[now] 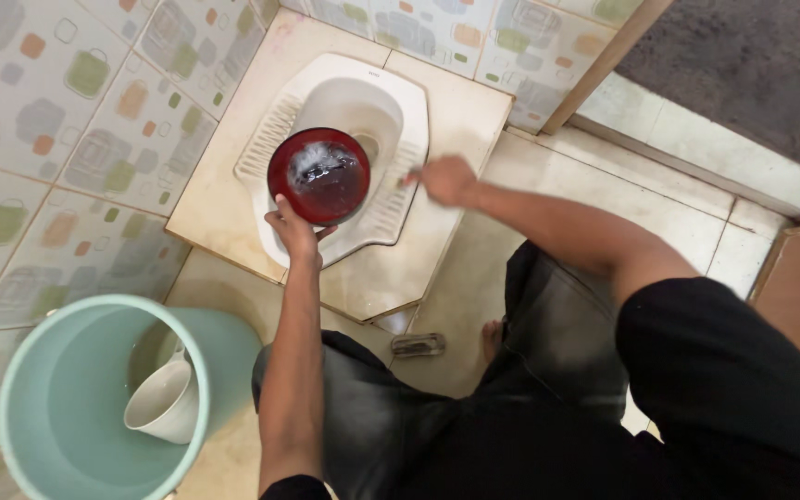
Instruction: The person cleans a floor-level toilet by dipping a brush into a bowl of cleaning solution and scrubbing the toilet rim and the surrounding floor tiles.
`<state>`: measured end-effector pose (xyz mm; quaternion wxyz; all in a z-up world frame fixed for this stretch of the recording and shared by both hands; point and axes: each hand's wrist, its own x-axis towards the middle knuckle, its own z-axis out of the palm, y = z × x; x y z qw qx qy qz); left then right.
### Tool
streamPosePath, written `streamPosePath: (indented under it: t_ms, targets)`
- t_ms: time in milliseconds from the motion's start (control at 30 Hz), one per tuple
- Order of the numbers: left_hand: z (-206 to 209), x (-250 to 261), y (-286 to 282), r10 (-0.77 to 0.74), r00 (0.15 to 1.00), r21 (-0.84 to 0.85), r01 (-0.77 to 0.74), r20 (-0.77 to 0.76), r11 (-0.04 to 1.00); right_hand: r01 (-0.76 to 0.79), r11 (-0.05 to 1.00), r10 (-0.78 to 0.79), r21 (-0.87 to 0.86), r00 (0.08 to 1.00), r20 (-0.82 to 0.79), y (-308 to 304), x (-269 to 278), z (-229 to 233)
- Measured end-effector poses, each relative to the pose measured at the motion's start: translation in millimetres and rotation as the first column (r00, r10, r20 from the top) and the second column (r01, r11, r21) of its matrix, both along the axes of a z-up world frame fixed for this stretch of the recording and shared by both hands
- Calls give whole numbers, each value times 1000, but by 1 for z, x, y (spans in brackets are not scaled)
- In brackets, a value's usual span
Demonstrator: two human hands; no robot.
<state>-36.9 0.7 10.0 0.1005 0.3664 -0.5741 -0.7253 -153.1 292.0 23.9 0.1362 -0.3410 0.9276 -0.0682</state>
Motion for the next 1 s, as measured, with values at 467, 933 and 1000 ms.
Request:
streamPosePath:
  t_ms: [467, 933, 1000]
  targets:
    - [-38, 9, 2, 82, 997, -34, -82, -13, 996, -131, 979, 146, 157, 985, -91, -34, 8, -23]
    - [-4, 11, 28, -57, 998, 39, 56, 22, 998, -75, 989, 69, 129, 996, 51, -17, -27, -4]
    - [-7, 9, 27, -41, 999, 20, 40, 26, 999, -82, 994, 78, 74, 995, 59, -14, -35, -14]
